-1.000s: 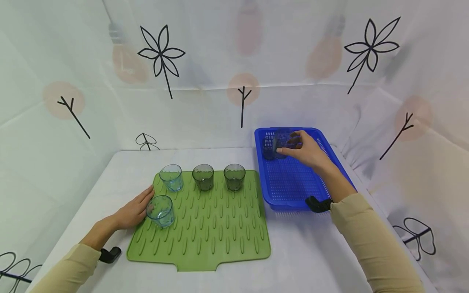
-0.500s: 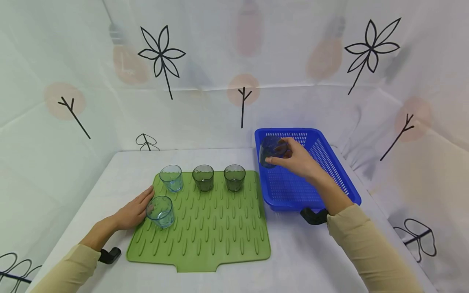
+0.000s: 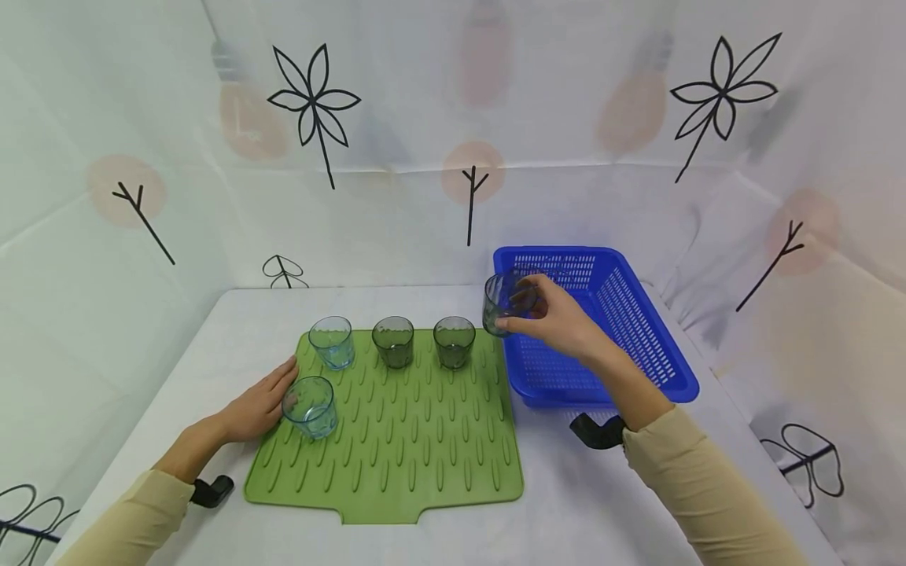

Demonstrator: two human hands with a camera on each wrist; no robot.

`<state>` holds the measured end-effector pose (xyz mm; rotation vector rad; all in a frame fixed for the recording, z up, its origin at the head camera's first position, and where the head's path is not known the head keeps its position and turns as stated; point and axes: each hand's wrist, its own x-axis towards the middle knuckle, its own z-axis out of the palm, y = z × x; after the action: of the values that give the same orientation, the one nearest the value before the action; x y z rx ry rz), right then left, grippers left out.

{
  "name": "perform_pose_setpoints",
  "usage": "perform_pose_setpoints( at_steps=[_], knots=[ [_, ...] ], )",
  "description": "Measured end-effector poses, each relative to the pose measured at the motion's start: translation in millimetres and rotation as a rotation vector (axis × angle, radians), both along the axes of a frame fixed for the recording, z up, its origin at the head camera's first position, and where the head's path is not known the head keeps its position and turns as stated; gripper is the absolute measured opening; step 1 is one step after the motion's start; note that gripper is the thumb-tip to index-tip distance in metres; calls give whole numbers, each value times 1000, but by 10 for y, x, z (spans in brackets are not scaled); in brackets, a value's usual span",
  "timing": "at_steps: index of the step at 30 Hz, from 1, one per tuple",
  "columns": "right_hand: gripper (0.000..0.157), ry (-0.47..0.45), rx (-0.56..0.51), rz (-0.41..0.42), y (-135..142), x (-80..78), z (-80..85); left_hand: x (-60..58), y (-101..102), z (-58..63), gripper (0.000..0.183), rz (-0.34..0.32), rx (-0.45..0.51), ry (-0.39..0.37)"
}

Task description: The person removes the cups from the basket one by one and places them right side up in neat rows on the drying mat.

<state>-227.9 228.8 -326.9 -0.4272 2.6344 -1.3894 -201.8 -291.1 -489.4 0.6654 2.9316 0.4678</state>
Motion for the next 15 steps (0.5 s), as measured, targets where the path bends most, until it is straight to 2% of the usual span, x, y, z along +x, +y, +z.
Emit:
perform_pose_setpoints(
  at_steps=[8,15],
  knots=[
    [82,1,18,28,-113,62,-74,-11,-4,-15,57,-8,-10,20],
    [82,-10,-14,61,-228,109,-139,5,0,5,58,-11,7,30]
  ],
)
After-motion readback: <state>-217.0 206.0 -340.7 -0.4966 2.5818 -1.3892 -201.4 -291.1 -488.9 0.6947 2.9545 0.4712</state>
